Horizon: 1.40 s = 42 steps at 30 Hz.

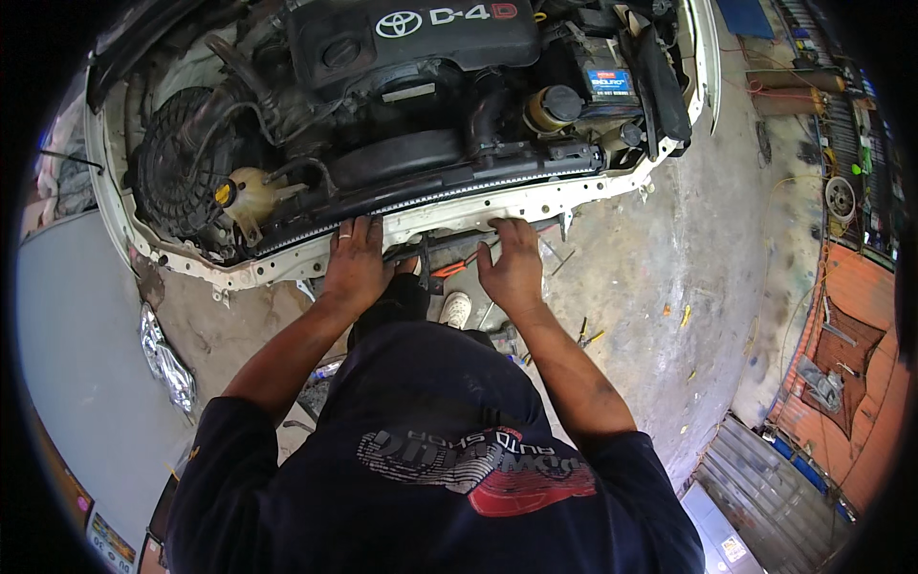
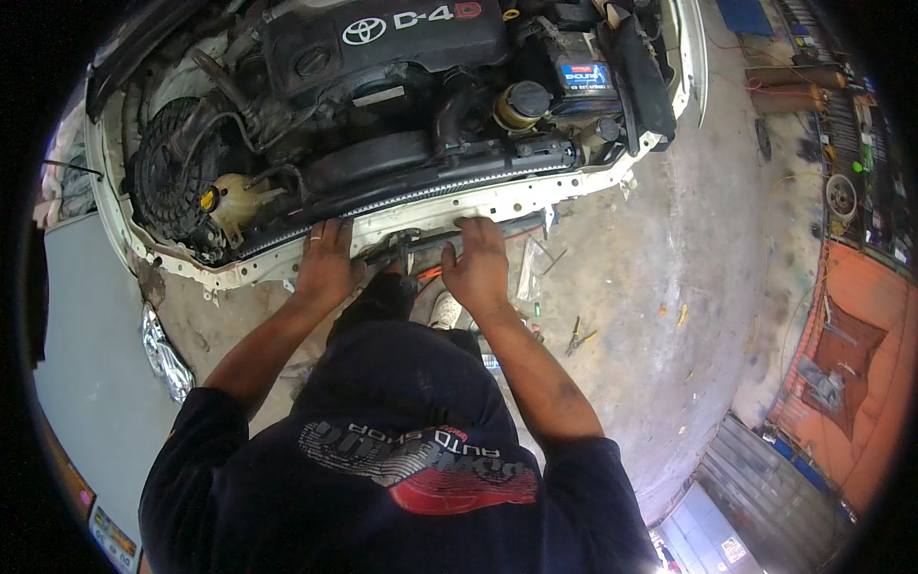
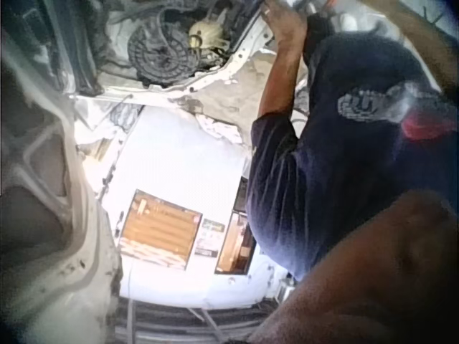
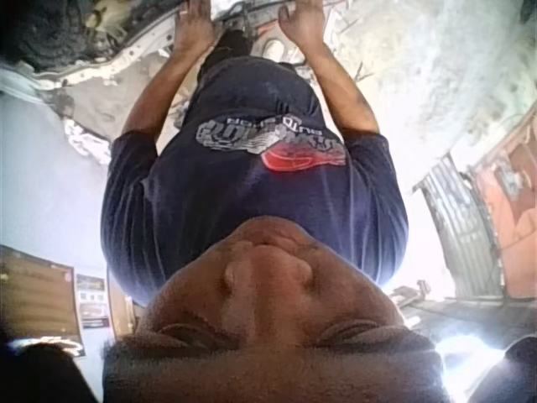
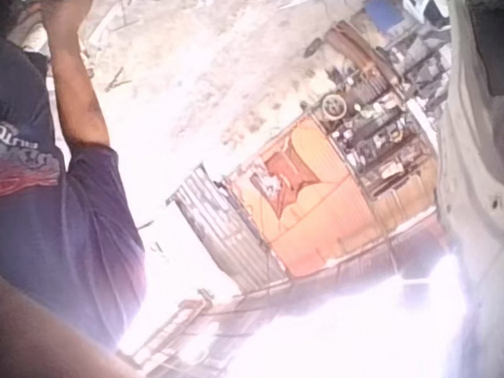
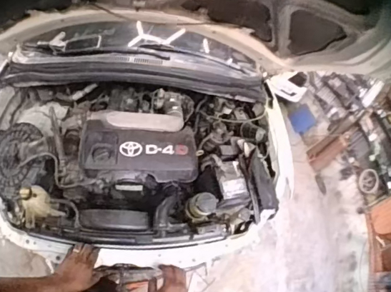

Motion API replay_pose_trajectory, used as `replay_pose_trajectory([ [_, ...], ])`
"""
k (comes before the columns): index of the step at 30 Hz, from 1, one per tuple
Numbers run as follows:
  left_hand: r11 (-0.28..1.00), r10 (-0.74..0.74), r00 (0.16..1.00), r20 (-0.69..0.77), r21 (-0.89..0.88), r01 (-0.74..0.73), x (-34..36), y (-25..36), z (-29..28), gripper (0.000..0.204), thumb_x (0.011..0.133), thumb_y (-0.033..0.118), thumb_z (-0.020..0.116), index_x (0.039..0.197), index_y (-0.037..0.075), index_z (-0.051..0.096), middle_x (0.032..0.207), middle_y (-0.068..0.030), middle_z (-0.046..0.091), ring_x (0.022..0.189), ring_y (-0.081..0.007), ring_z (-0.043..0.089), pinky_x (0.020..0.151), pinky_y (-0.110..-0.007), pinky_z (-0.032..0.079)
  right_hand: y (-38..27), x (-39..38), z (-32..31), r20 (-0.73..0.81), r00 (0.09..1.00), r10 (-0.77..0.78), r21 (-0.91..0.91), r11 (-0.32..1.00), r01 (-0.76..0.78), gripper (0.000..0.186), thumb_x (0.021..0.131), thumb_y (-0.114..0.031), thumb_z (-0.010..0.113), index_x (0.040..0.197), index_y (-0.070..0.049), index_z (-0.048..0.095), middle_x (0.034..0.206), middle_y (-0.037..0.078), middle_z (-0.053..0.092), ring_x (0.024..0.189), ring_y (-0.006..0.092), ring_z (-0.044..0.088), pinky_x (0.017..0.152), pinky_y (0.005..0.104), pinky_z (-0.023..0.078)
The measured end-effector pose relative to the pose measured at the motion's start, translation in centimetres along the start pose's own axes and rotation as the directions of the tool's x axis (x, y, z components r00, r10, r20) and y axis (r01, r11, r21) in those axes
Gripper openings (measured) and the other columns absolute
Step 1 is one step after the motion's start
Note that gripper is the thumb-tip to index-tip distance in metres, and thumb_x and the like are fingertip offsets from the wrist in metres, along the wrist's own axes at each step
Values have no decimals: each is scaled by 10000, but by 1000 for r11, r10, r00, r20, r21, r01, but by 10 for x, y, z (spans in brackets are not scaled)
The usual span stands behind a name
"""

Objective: The person attaches a metal bracket and a horn to the front radiator assembly of a car. They connect electrical wiring by hand and use a power drill to secure a fastener.

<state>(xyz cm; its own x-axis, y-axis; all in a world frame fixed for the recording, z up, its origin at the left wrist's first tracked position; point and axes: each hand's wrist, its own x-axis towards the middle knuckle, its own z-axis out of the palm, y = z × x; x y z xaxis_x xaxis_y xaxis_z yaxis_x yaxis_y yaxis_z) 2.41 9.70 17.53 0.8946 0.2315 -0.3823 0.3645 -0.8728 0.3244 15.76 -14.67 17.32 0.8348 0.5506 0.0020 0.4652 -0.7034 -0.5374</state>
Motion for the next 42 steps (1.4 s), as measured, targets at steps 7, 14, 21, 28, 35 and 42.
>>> replay_pose_trajectory([
  [7, 997, 2, 995, -95, 72, 5, -13, -2, 26, 904, 851, 269, 766, 1577, -105, 377, 1536, -244, 434, 1489, -433, 366, 1255, -632, 263, 5, 37, -1, 263, 964, -34, -419, 896, 146, 767, 869, -203, 708, 1553, 26, 448, 1570, 267, 446, 1504, 421, 395, 1237, 642, 299],
  [14, 998, 32, 986, -161, 56, -24, -17, -7, 39, 978, 820, 281, 807, 1608, -75, 350, 1545, -219, 443, 1490, -402, 365, 1263, -628, 228, 14, 19, 31, 284, 958, 36, -554, 822, 133, 925, 889, -235, 674, 1664, 43, 253, 1712, 294, 230, 1607, 492, 192, 1274, 704, 149],
  [21, 998, 52, 979, -195, 26, -48, -6, -13, 29, 855, 788, 237, 823, 1504, -63, 464, 1416, -227, 495, 1361, -417, 454, 1183, -602, 328, 22, 27, 24, 245, 960, -138, -401, 887, 230, 849, 836, -227, 699, 1590, 33, 409, 1533, 252, 463, 1542, 425, 342, 1263, 695, 190],
  [28, 999, 22, 970, -243, 43, -12, 4, -11, 30, 715, 775, 230, 829, 1372, -37, 539, 1269, -199, 509, 1208, -403, 496, 1026, -570, 401, 14, 44, 2, 384, 918, -98, -352, 904, 243, 774, 858, -272, 738, 1576, -118, 494, 1490, 216, 504, 1484, 423, 415, 1261, 699, 191],
  [35, 998, -25, 975, -219, 49, 36, 6, -7, 30, 745, 749, 197, 852, 1382, -28, 530, 1266, -200, 504, 1207, -412, 496, 1023, -562, 409, 7, 40, 12, 371, 927, -47, -422, 881, 214, 794, 844, -283, 753, 1579, -110, 508, 1496, 241, 492, 1523, 431, 375, 1249, 706, 219],
  [42, 998, -10, 968, -252, 53, 24, 5, -12, 35, 744, 741, 193, 850, 1390, -1, 542, 1269, -187, 525, 1202, -405, 509, 1031, -557, 414, -7, 46, 21, 411, 911, 23, -528, 821, 218, 712, 883, -222, 665, 1546, -10, 512, 1528, 282, 530, 1521, 466, 421, 1249, 687, 252],
])
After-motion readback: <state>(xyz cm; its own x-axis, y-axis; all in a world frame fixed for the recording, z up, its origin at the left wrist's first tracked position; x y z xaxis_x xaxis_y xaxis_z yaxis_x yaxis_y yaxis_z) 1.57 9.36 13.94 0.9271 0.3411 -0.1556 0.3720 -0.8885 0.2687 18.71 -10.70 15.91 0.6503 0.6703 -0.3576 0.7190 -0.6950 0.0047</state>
